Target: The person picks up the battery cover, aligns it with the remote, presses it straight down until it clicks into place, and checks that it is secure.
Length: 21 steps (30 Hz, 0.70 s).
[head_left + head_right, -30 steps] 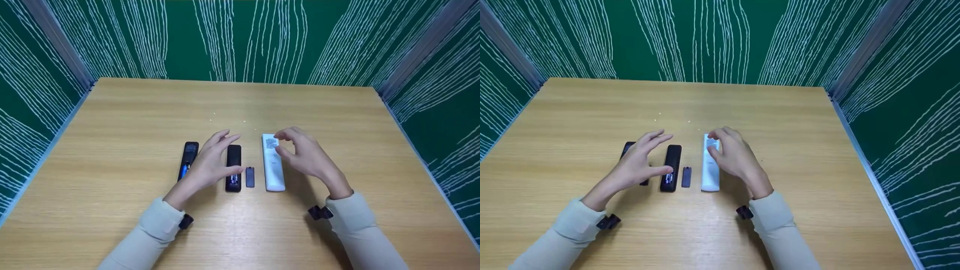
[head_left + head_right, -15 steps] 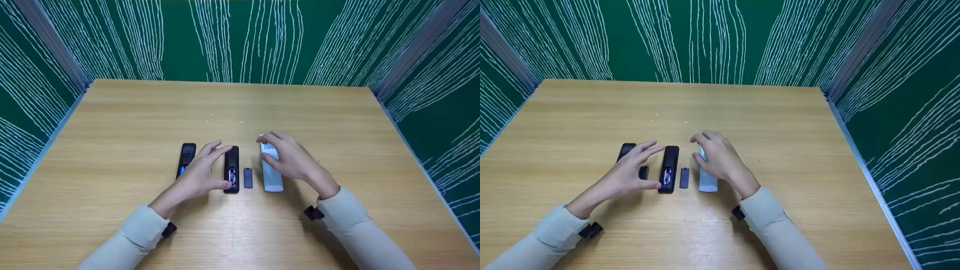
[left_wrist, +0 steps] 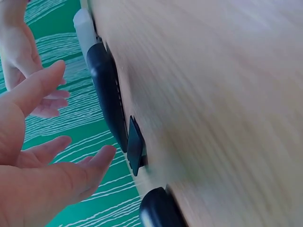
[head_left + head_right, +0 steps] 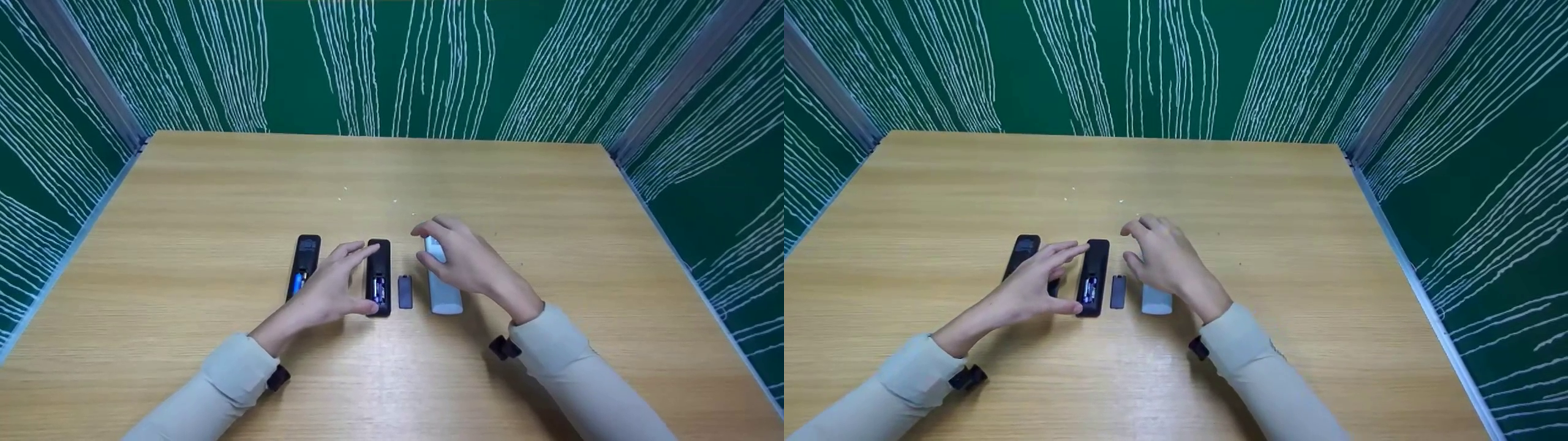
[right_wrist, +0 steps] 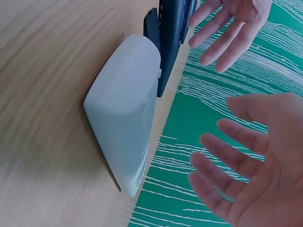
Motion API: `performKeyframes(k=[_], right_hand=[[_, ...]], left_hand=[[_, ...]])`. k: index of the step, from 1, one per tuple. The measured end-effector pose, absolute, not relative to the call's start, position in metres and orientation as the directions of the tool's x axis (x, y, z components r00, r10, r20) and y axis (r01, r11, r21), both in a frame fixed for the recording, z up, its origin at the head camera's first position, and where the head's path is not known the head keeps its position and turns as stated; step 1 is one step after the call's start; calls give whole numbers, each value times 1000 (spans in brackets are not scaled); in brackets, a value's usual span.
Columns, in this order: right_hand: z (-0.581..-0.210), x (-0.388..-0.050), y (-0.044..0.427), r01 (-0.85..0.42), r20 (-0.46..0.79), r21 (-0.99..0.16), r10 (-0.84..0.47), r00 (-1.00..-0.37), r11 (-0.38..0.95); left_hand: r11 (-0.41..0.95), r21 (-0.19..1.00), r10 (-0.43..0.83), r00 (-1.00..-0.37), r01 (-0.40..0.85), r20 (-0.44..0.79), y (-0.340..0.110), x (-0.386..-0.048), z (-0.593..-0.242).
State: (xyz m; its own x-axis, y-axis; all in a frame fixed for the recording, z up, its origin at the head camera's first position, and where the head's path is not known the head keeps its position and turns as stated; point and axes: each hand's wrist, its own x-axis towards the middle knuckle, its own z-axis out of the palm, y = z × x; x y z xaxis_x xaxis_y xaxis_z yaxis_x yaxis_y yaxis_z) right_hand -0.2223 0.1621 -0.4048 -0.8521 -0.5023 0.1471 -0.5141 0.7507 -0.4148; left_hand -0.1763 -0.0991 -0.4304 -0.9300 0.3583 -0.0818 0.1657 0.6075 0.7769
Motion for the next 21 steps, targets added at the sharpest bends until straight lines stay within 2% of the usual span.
performKeyframes(k=[21], right_hand=[[-414, -222, 155, -503, 89, -415, -517, -851, 758]], left_hand=[[616, 783, 358, -918, 92, -173, -93, -179, -436]])
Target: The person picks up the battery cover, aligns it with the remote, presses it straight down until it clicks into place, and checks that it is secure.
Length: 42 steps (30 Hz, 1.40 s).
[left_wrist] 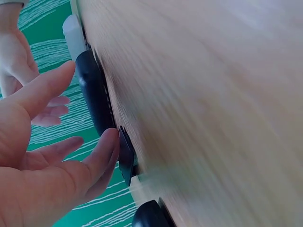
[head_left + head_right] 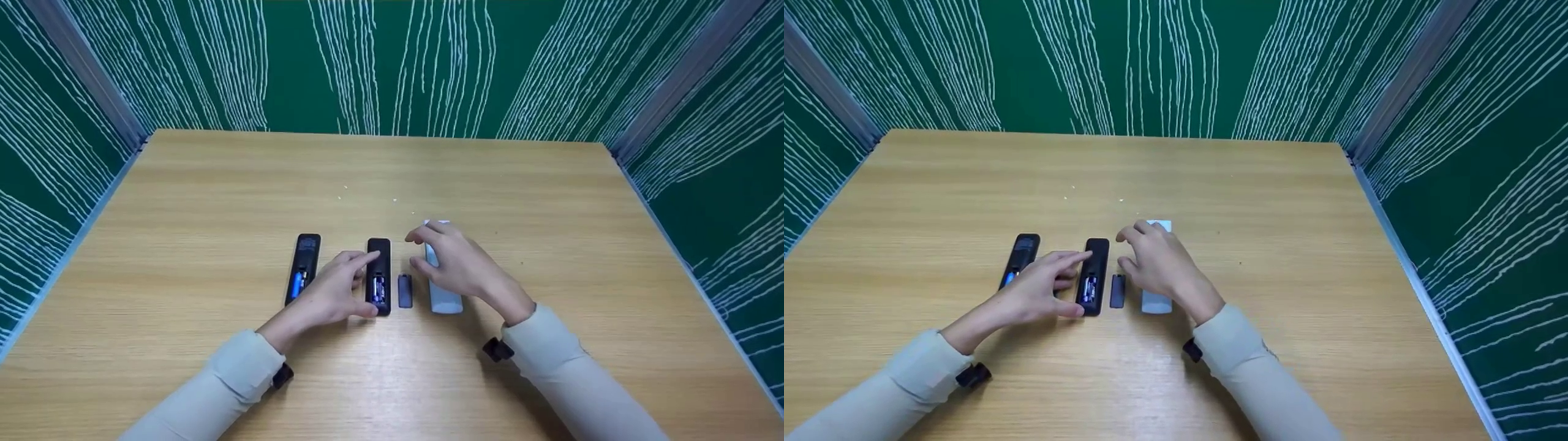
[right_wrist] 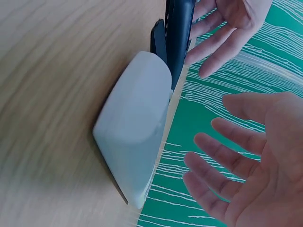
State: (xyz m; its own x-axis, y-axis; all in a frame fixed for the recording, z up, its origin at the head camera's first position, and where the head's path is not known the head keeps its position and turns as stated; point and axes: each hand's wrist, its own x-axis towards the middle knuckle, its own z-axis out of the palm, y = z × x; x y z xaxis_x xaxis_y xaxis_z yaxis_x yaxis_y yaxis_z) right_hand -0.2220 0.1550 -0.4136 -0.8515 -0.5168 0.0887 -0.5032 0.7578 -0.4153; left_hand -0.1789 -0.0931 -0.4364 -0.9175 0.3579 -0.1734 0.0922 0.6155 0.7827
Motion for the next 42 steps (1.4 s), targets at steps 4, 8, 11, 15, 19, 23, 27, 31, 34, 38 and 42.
performKeyframes(k=[4, 8, 11, 15, 19, 23, 27, 31, 34, 38, 42], right_hand=[[-416, -222, 155, -520, 96, -427, -534, -840, 740], [-419, -222, 156, -532, 98, -439, -550, -829, 724], [-421, -221, 155, -541, 103, -440, -558, -824, 717], [-425, -222, 154, -558, 113, -434, -572, -812, 707], [-427, -222, 153, -576, 123, -424, -586, -801, 699], [-428, -223, 151, -569, 98, -429, -590, -801, 702], [-429, -224, 149, -549, 54, -444, -591, -805, 708], [-429, -225, 148, -539, 23, -450, -594, -804, 712], [-429, -226, 147, -542, 10, -445, -602, -799, 713], [-429, -227, 145, -550, -4, -440, -614, -789, 710], [-429, -228, 142, -538, -23, -439, -608, -794, 720]], left_hand=[[614, 785, 360, -915, 84, -183, -92, -181, -436], [590, 806, 358, -911, 52, -204, -89, -181, -436], [574, 818, 359, -909, 35, -213, -88, -181, -437], [574, 818, 364, -908, 41, -210, -89, -182, -438], [578, 814, 367, -909, 57, -197, -88, -183, -439], [580, 812, 364, -911, 58, -196, -88, -183, -438], [588, 807, 361, -910, 52, -204, -87, -184, -438], [595, 802, 365, -906, 50, -214, -87, -184, -437], [595, 802, 365, -904, 43, -222, -87, -185, -436], [598, 801, 363, -903, 36, -230, -87, -185, -436], [599, 800, 366, -902, 42, -227, -88, -184, -436]])
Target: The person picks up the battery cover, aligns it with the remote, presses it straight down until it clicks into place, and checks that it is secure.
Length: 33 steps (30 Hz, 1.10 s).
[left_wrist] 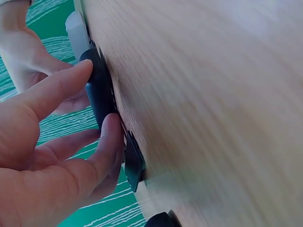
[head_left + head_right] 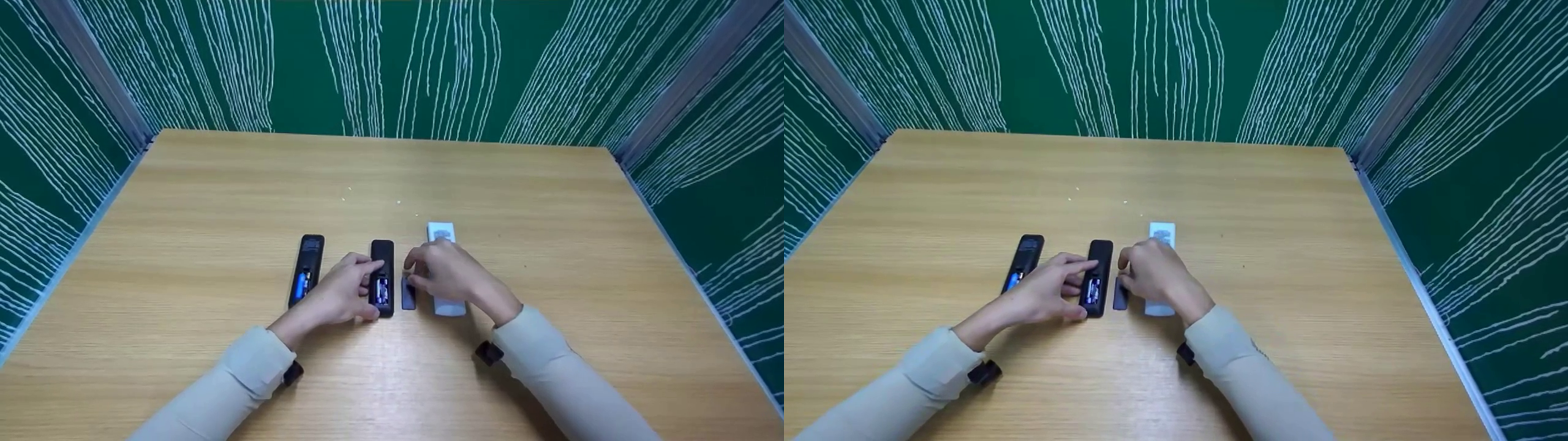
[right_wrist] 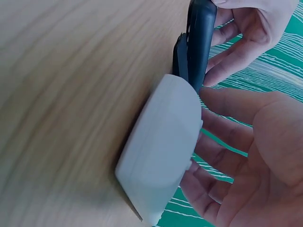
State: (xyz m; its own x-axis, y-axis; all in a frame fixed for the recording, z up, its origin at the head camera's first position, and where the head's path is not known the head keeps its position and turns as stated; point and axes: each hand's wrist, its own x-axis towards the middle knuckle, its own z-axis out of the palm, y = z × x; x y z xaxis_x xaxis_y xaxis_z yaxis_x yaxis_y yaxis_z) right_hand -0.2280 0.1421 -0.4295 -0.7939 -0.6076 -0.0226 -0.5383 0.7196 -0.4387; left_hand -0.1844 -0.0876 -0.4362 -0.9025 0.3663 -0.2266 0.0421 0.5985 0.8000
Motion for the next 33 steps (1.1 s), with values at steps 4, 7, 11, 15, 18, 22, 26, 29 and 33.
performKeyframes(k=[4, 7, 11, 15, 18, 22, 26, 29, 33], right_hand=[[-430, -229, 140, -559, -7, -426, -621, -784, 711], [-431, -229, 140, -579, 5, -413, -634, -774, 703], [-432, -230, 139, -571, -5, -398, -625, -781, 718], [-432, -230, 138, -569, -6, -383, -618, -786, 728], [-432, -230, 138, -562, -10, -385, -613, -790, 732], [-433, -231, 138, -555, -15, -389, -607, -794, 736], [-433, -231, 137, -541, -26, -400, -600, -800, 739], [-433, -232, 136, -530, -35, -417, -596, -802, 738], [-432, -232, 136, -511, -49, -454, -593, -803, 730]], left_hand=[[596, 801, 370, -903, 52, -217, -88, -184, -437], [598, 800, 369, -906, 58, -210, -87, -184, -437], [604, 794, 371, -906, 68, -204, -87, -184, -436], [610, 789, 373, -906, 75, -202, -87, -184, -436], [612, 788, 368, -907, 71, -204, -87, -185, -436], [610, 790, 360, -910, 64, -204, -86, -185, -437], [602, 796, 354, -913, 57, -203, -87, -185, -438], [593, 803, 354, -912, 47, -208, -87, -185, -438], [585, 810, 355, -910, 38, -213, -87, -186, -438]])
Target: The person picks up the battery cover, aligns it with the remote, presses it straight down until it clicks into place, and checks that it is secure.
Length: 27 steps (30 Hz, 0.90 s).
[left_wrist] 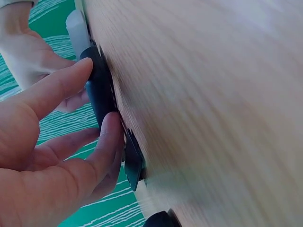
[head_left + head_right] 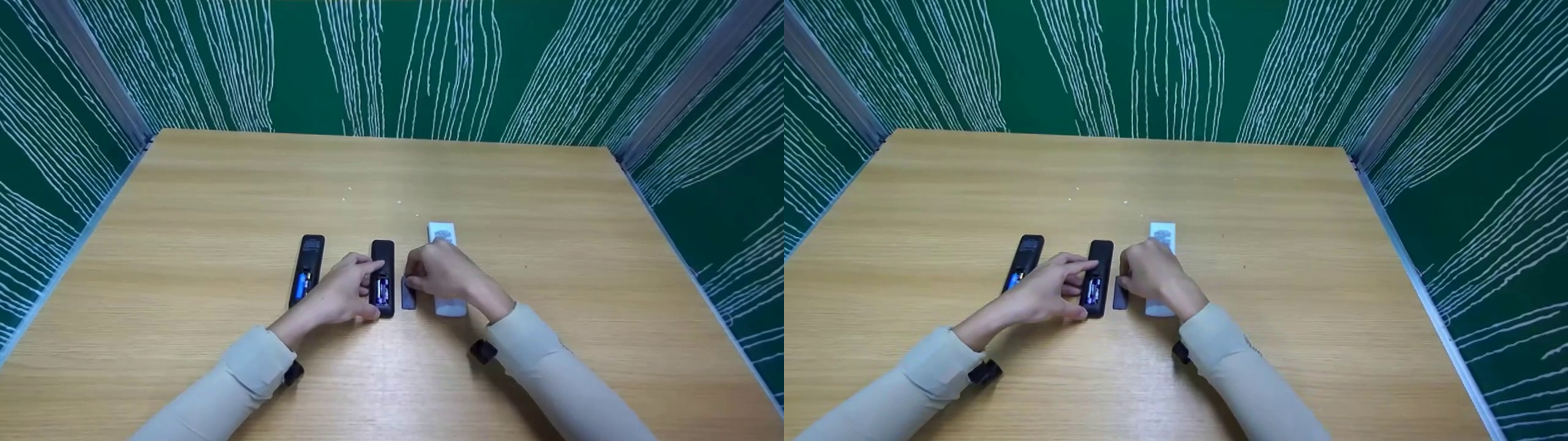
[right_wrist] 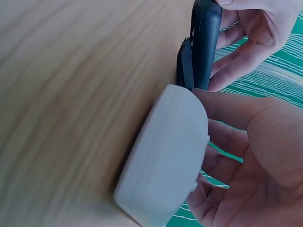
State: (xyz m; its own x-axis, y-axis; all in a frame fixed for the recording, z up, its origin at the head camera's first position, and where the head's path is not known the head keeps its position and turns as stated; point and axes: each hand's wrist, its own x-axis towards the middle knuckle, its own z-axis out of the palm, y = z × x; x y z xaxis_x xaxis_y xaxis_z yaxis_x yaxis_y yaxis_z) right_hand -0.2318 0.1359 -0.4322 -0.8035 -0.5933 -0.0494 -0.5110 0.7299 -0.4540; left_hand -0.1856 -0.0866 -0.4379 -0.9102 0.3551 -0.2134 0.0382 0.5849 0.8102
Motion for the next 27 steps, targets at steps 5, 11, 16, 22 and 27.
performKeyframes(k=[5, 11, 16, 22, 27], right_hand=[[-431, -232, 135, -445, -97, -524, -570, -816, 726], [-433, -234, 136, -404, -107, -585, -560, -822, 703], [-431, -235, 138, -387, -102, -632, -568, -817, 671], [-427, -236, 139, -347, -111, -691, -568, -816, 634], [-423, -237, 139, -339, -84, -731, -570, -817, 593]], left_hand=[[592, 805, 355, -910, 40, -216, -86, -186, -438], [586, 809, 356, -910, 40, -213, -87, -187, -439], [581, 813, 360, -909, 44, -209, -88, -187, -440], [581, 813, 360, -907, 35, -219, -89, -187, -441], [579, 815, 363, -905, 32, -223, -88, -188, -441]])
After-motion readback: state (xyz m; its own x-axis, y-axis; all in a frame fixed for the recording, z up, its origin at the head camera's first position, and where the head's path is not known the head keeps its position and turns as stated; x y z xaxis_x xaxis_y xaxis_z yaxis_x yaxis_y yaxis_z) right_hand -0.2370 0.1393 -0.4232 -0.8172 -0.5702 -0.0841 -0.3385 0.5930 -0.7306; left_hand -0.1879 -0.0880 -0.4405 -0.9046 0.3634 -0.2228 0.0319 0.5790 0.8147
